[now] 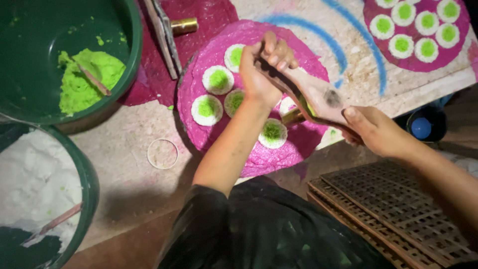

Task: The person prepares colorful snacks by pressing white and green dough into small molds using a hand-held tool and a stick. They arrange the finished snacks on a large tray and refill the tool from bowls containing more dough.

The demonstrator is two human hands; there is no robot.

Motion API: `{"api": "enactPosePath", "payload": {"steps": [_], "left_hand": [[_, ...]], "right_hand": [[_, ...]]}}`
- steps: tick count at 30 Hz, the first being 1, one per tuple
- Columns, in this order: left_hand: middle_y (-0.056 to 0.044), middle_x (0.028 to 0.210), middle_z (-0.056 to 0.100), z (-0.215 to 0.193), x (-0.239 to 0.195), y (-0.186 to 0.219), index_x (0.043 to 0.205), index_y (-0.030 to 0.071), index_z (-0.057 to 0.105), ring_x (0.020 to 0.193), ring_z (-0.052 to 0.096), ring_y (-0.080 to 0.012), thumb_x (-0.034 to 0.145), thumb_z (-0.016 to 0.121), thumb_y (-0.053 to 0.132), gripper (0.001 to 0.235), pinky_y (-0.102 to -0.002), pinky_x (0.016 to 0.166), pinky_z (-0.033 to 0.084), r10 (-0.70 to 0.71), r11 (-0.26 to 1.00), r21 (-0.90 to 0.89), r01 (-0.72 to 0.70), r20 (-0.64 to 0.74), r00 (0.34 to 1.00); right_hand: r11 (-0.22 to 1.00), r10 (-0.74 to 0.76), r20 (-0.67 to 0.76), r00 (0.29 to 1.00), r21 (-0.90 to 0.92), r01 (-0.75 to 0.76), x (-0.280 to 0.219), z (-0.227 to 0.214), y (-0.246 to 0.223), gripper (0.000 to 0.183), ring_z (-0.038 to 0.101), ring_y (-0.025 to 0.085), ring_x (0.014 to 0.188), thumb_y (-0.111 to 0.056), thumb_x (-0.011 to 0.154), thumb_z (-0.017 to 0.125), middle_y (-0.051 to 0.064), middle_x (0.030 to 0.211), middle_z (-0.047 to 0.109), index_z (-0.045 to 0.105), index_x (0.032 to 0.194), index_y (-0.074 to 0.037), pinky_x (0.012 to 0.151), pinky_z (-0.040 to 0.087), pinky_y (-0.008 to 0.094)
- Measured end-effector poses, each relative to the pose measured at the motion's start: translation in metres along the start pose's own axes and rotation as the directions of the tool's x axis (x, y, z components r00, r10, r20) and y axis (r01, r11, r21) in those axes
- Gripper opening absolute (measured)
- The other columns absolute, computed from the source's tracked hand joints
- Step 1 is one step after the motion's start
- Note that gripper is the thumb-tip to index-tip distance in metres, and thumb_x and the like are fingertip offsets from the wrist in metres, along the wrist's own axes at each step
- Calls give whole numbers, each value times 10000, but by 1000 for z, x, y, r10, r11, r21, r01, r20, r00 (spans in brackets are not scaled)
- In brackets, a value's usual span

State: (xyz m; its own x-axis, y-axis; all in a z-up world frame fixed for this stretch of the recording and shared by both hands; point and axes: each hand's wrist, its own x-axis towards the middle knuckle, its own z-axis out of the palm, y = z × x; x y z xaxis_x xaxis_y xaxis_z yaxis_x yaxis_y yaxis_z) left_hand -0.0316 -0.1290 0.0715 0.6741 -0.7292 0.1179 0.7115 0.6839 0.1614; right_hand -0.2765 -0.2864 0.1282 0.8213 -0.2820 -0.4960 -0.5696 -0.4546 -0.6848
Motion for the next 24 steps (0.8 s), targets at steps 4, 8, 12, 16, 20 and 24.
{"api": "enactPosePath", "payload": {"steps": [4, 8, 12, 16, 20, 24], "left_hand": [[45, 646, 384, -32, 26, -23, 786, 169, 445, 621, 400, -135, 954, 372, 314, 233, -339, 675, 396, -42, 983, -177, 39, -10, 999], [56, 618, 360, -61, 37, -28, 759, 184, 451, 584, 379, -128, 960, 394, 352, 268, -341, 620, 380, -20, 988, -155, 18, -15, 1000], [49, 602, 352, -73, 34, -35, 742, 176, 452, 560, 365, -128, 936, 386, 367, 280, -339, 616, 379, -39, 992, -125, 23, -127, 991], [41, 609, 362, -69, 37, -39, 751, 179, 454, 564, 375, -132, 950, 389, 381, 291, -335, 605, 376, -23, 989, -148, 8, -102, 995], [34, 625, 381, -50, 50, -21, 781, 155, 467, 579, 398, -135, 952, 405, 410, 313, -343, 623, 394, 27, 999, -41, -28, -18, 999], [29, 644, 381, -31, 70, -6, 803, 145, 460, 620, 422, -151, 963, 425, 366, 274, -358, 694, 424, 10, 1000, -11, -10, 2, 1000]], "right_hand": [[978, 116, -157, 981, -152, -140, 14, 3, -18, 697, 573, 221, 579, -605, 1028, 350, 105, 636, 605, 655, 883, 5, 568, 472, 377], [974, 53, -211, 976, -206, -98, 30, 17, -25, 633, 614, 239, 588, -572, 1014, 388, 113, 638, 632, 673, 1091, -11, 591, 503, 400], [968, 38, -169, 985, -239, -78, 28, 14, -16, 669, 633, 231, 607, -556, 1053, 391, 123, 628, 639, 714, 1041, 30, 634, 509, 396], [966, 20, -237, 971, -245, -80, 35, 16, -11, 648, 632, 224, 592, -532, 1016, 430, 125, 629, 631, 683, 1186, 40, 589, 498, 391], [998, -6, -246, 969, -60, -9, 48, 17, -13, 665, 557, 192, 559, -566, 1005, 406, 81, 619, 579, 673, 1160, 23, 523, 462, 360], [995, -83, -115, 990, 54, 90, 53, -6, -13, 733, 539, 147, 580, -622, 1035, 346, 32, 633, 560, 627, 851, 30, 541, 450, 318]]}}
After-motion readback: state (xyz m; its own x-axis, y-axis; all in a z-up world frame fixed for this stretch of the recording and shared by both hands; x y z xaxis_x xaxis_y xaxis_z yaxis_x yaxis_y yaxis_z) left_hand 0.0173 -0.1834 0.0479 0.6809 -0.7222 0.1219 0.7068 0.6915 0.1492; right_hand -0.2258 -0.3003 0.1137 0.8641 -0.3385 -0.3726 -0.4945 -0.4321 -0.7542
